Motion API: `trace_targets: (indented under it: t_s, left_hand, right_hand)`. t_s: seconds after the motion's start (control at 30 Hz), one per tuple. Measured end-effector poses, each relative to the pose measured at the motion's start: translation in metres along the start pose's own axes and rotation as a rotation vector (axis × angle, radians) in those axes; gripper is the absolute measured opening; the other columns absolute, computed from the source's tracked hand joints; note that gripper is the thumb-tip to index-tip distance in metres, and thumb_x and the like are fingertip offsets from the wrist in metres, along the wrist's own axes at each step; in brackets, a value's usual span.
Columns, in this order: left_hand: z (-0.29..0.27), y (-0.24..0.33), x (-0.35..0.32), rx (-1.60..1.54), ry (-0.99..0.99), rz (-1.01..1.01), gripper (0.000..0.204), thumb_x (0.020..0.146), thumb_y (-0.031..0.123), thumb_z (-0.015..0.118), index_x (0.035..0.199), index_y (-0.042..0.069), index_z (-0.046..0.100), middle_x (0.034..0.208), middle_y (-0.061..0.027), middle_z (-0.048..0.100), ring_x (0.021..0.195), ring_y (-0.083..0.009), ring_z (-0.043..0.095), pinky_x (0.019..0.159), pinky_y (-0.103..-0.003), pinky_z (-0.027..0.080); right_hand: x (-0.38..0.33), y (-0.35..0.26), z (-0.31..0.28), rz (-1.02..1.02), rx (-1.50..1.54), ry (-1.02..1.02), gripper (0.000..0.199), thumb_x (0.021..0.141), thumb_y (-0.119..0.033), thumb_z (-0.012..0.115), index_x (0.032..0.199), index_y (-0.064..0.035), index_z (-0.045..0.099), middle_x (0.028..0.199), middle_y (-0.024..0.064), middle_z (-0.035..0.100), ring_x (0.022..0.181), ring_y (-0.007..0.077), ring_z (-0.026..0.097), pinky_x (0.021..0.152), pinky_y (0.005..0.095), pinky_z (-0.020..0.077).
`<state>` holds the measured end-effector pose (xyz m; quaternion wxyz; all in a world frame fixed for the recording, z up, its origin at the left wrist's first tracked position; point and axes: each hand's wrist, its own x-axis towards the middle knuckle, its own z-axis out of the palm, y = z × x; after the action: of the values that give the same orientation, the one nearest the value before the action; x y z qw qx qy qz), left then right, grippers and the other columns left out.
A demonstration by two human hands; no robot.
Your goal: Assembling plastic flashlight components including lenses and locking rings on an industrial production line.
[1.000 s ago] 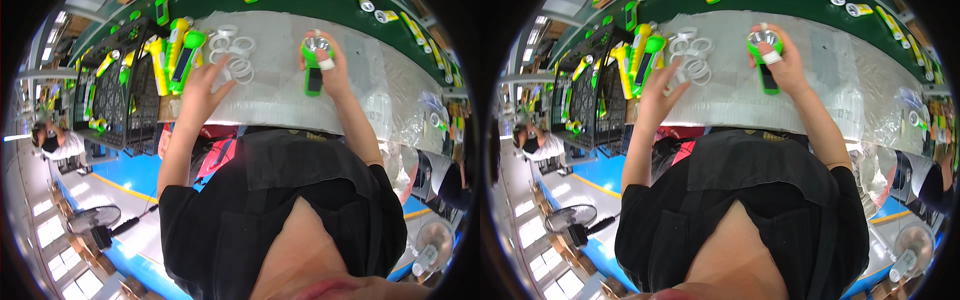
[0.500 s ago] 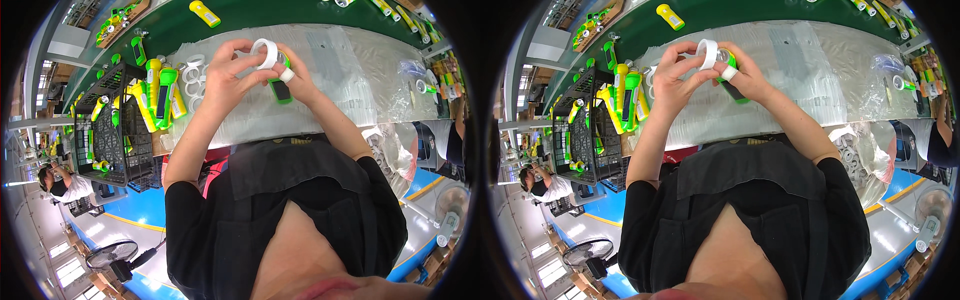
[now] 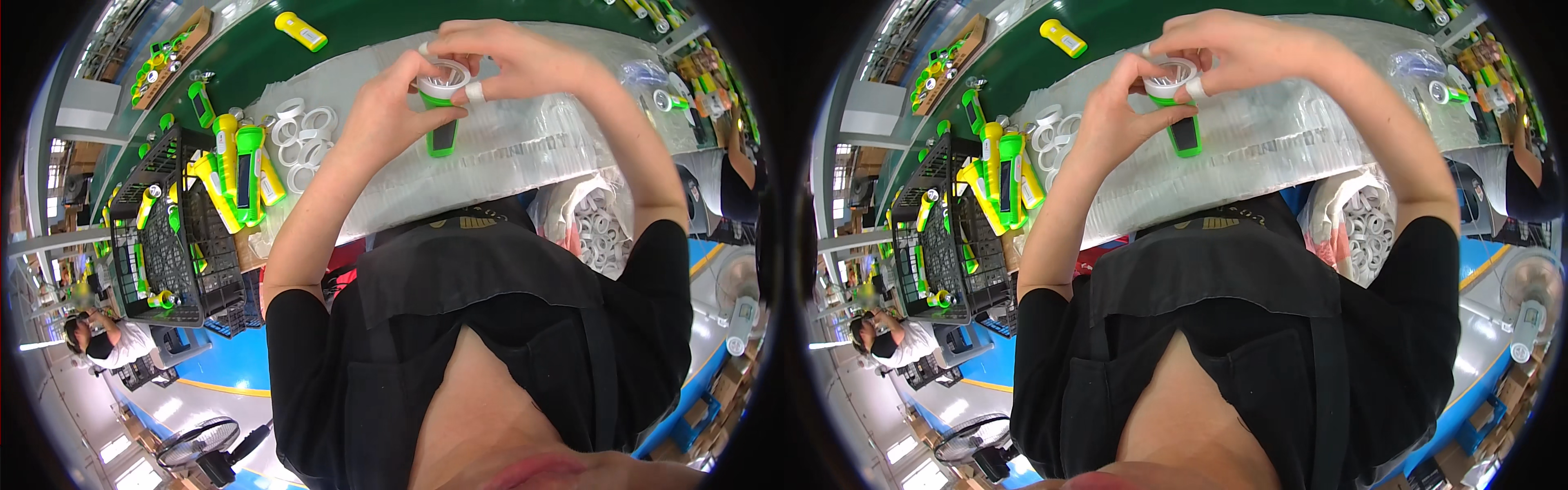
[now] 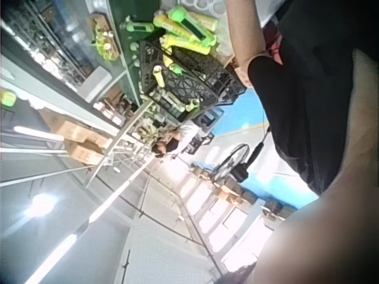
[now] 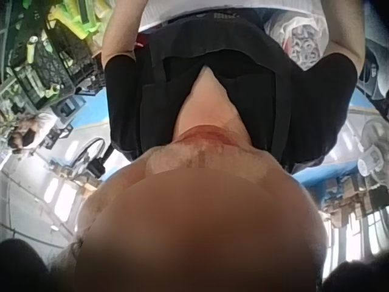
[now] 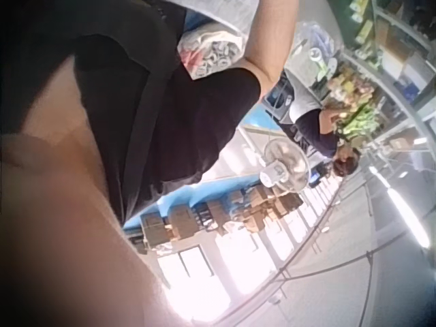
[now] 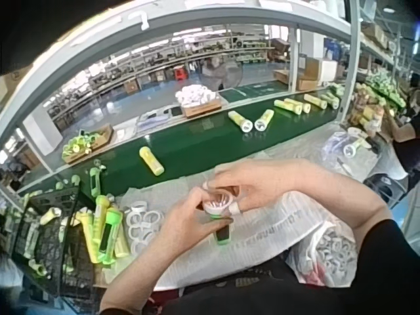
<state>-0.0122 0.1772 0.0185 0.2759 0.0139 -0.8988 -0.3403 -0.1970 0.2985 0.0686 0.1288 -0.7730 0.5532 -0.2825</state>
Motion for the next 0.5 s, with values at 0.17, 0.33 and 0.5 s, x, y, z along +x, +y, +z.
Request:
trace_targets:
  t_s: [0.17,0.33,0.5]
  left_hand:
    - [0.004,0.002,0.002,-0.084,0.028,-0.052,0.046,0.069,0.018,0.087,0.098,0.006,0.054,0.094,-0.0064,0.068,0.084,-0.0216,0.068,0.075,-0.033,0.055]
    - [0.006,0.002,0.006,-0.010,0.030,0.003,0.044,0.069,0.018,0.087,0.098,0.005,0.055,0.091,-0.0068,0.068,0.080,-0.0191,0.066,0.072,-0.031,0.053]
    - [0.011,-0.003,0.006,0.006,0.056,-0.040,0.043,0.070,0.017,0.087,0.098,0.006,0.056,0.085,-0.0059,0.067,0.074,-0.0162,0.062,0.068,-0.028,0.050]
  right_hand:
    - [0.026,-0.024,-0.022,0.210,-0.172,-0.435,0.046,0.075,-0.010,0.073,0.117,-0.0043,0.057,0.104,0.0082,0.057,0.092,0.0229,0.058,0.080,0.0338,0.0486]
    - [0.024,-0.016,-0.020,-0.106,-0.362,-0.168,0.056,0.072,-0.053,0.070,0.084,0.0011,0.065,0.079,0.0222,0.066,0.073,0.0383,0.065,0.064,0.0439,0.0507]
    - [0.029,-0.041,-0.011,0.533,-0.382,-0.132,0.049,0.070,-0.046,0.073,0.082,0.0004,0.066,0.077,0.0228,0.065,0.073,0.0394,0.064,0.064,0.0453,0.0503]
